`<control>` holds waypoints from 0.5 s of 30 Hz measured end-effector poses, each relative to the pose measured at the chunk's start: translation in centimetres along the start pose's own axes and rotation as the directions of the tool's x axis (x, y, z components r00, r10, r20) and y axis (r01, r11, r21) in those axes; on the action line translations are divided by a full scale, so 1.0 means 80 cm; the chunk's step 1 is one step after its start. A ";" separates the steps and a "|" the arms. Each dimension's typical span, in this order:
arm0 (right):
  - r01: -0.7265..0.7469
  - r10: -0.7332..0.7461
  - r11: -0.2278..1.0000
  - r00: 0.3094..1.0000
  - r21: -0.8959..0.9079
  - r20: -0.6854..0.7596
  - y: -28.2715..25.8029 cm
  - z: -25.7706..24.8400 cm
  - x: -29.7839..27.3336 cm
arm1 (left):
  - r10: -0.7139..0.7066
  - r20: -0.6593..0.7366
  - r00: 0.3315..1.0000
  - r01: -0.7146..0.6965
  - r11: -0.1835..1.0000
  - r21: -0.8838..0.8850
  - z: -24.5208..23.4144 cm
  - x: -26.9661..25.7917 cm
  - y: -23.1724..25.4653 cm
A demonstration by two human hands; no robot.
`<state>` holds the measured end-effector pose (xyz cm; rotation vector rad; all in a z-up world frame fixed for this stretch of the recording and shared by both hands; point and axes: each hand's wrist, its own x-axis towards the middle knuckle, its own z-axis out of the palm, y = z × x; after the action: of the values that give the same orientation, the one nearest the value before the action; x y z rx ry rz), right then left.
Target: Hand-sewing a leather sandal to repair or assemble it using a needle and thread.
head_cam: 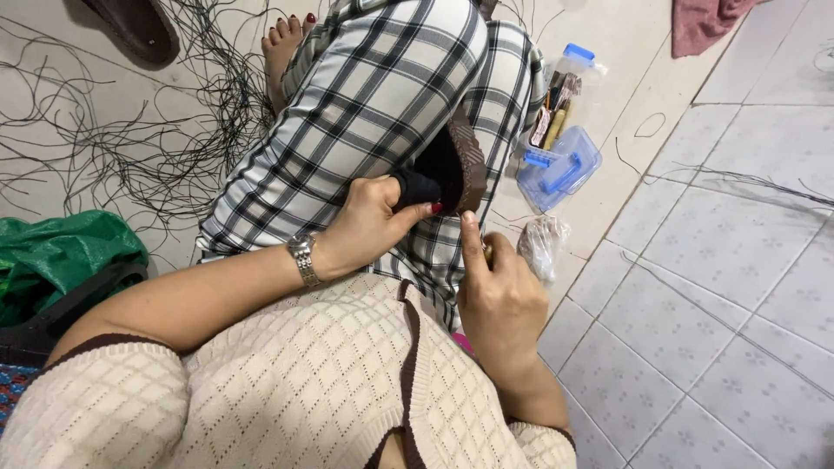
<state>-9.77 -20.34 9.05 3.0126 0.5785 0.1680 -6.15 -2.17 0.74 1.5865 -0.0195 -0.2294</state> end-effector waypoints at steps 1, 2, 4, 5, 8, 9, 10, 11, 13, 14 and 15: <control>0.024 -0.024 0.999 1.000 0.031 -0.014 0.003 0.004 0.001 | -0.008 -0.002 1.000 0.008 1.000 -0.014 0.000 0.000 0.001; 0.053 -0.051 0.997 0.998 0.062 -0.031 0.006 0.008 0.003 | -0.015 -0.008 1.000 0.015 1.000 -0.026 -0.001 0.001 0.002; 0.071 -0.069 0.996 0.997 0.062 -0.040 0.009 0.009 0.010 | -0.016 -0.020 1.000 0.015 0.999 -0.033 0.001 0.001 -0.002; 0.088 -0.085 0.994 0.995 0.064 -0.048 0.010 0.010 0.013 | -0.019 -0.030 0.999 0.018 0.999 -0.038 0.001 0.000 -0.004; 0.098 -0.091 0.981 0.994 0.166 -0.053 0.020 0.024 0.020 | -0.062 -0.029 0.998 0.061 0.998 -0.032 -0.001 0.002 -0.008; 0.095 -0.087 0.982 0.995 0.163 -0.056 0.022 0.020 0.018 | -0.058 -0.025 0.998 0.057 0.998 -0.031 0.000 -0.003 -0.004; 0.094 -0.085 0.956 0.995 0.279 -0.043 0.024 0.017 0.020 | -0.104 -0.031 0.994 0.102 0.993 -0.065 0.000 -0.005 0.001; 0.091 -0.086 0.916 0.996 0.390 -0.030 0.027 0.015 0.022 | -0.151 -0.034 0.988 0.147 0.984 -0.100 0.000 -0.006 0.005; 0.103 -0.097 0.910 0.995 0.401 -0.035 0.032 0.021 0.020 | -0.174 -0.025 0.984 0.170 0.977 -0.127 -0.005 -0.006 0.016; 0.108 -0.104 0.905 0.994 0.410 -0.033 0.033 0.024 0.015 | -0.203 -0.010 0.979 0.199 0.967 -0.158 -0.007 -0.008 0.021; 0.101 -0.100 0.904 0.995 0.414 -0.026 0.035 0.030 0.012 | -0.211 -0.005 0.977 0.208 0.966 -0.157 -0.011 -0.007 0.020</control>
<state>-7.59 -22.72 7.00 3.3765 0.8696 0.0475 -6.34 -1.28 2.40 1.4348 0.1804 -0.3700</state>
